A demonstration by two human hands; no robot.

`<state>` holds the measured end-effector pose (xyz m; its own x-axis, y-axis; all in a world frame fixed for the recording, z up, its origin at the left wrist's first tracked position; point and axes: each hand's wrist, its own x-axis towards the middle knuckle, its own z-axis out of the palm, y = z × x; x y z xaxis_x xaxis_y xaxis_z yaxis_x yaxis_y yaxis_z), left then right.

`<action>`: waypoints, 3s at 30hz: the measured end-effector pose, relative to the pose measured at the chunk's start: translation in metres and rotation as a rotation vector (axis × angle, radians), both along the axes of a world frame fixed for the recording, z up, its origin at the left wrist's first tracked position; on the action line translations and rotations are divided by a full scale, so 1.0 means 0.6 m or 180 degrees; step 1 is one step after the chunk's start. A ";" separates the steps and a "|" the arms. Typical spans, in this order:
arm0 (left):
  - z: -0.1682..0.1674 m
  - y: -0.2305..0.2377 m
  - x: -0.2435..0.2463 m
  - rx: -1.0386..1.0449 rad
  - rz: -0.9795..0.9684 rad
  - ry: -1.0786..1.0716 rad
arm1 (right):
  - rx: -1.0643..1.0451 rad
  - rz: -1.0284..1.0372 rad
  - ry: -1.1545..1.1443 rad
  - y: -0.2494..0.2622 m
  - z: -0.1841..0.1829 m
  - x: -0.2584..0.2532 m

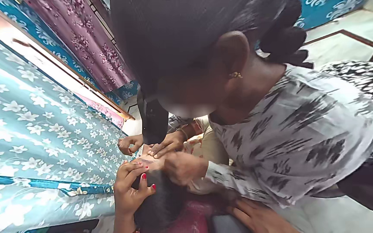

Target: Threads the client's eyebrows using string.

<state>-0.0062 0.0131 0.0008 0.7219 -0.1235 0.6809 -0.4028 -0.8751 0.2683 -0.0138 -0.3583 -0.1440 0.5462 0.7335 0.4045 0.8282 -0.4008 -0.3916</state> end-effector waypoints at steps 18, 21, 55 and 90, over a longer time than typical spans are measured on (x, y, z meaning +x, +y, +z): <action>-0.001 -0.002 0.003 -0.0014 -0.0066 -0.0014 | 0.0024 -0.0054 -0.0008 0.000 -0.003 -0.003; -0.001 -0.003 0.001 -0.0015 -0.0042 -0.0019 | 0.0020 -0.0054 0.0028 0.000 0.000 -0.003; 0.000 -0.005 0.003 0.0002 -0.0054 0.0026 | 0.0054 0.0010 -0.0048 -0.003 -0.005 0.004; 0.001 -0.005 -0.001 0.0016 0.0019 -0.0003 | 0.0239 -0.0154 0.0143 0.025 0.100 0.006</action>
